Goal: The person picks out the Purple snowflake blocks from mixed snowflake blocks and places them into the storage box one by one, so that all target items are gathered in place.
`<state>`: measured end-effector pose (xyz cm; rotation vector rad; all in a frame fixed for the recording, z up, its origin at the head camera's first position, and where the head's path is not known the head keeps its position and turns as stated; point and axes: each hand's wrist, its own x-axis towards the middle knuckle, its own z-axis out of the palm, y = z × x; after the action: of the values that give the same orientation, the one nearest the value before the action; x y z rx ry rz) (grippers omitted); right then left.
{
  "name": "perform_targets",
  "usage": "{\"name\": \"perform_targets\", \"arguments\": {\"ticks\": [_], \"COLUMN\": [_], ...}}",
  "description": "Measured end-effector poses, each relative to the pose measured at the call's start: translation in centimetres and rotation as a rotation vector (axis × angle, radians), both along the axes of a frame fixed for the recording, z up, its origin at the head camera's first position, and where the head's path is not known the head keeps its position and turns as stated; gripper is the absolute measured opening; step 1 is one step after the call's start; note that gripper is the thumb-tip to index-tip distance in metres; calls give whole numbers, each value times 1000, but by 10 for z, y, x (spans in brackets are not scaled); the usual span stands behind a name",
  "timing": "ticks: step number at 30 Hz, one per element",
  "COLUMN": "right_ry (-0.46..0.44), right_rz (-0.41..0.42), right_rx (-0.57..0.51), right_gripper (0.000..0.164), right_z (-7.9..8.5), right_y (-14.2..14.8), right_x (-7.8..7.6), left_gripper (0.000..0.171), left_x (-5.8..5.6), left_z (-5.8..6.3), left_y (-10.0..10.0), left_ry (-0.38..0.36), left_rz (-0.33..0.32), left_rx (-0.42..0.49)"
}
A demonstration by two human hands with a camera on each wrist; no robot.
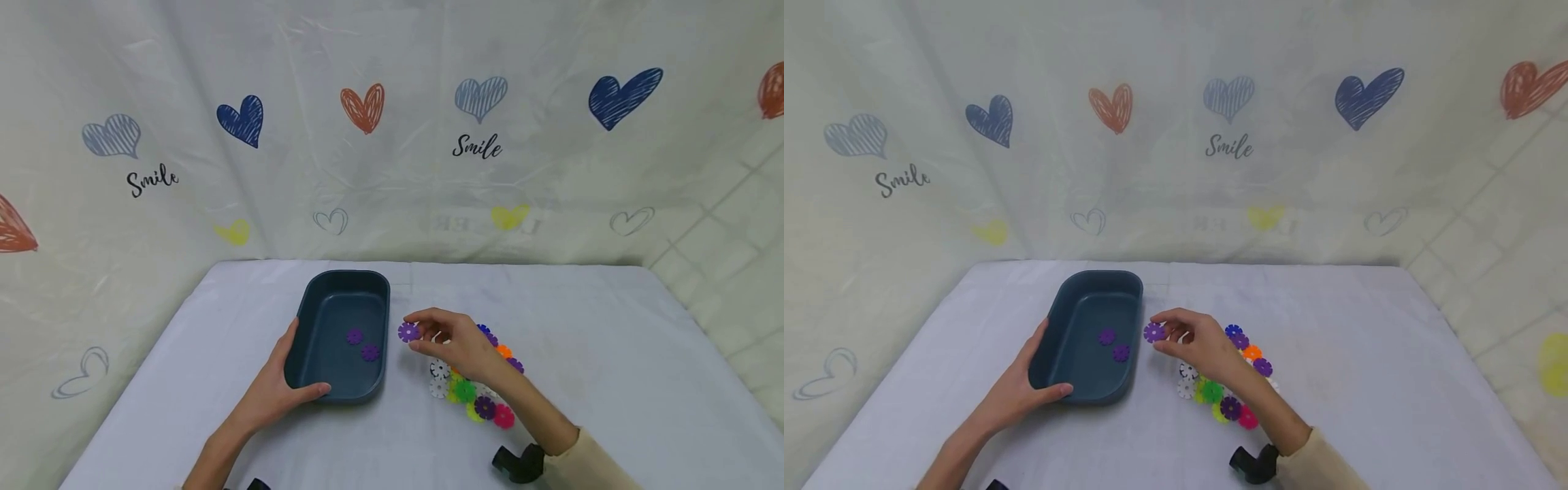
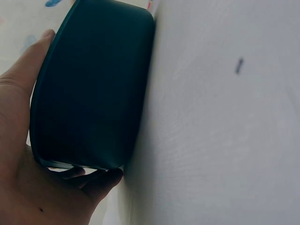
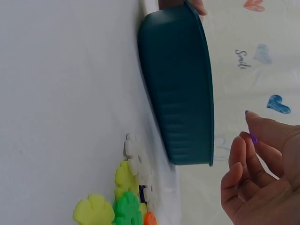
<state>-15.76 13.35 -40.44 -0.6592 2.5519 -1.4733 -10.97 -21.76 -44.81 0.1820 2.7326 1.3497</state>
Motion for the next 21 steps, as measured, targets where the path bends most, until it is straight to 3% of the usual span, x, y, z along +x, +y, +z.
{"name": "perform_targets", "arguments": {"ticks": [21], "right_ry": [17], "right_rz": [92], "right_rx": [-63], "right_gripper": [37], "right_z": [0], "right_y": [-27], "right_x": [3], "left_gripper": [127], "left_x": [1], "left_z": [3], "left_y": [0], "left_ry": [-22], "left_rz": [9], "left_rx": [-15]}}
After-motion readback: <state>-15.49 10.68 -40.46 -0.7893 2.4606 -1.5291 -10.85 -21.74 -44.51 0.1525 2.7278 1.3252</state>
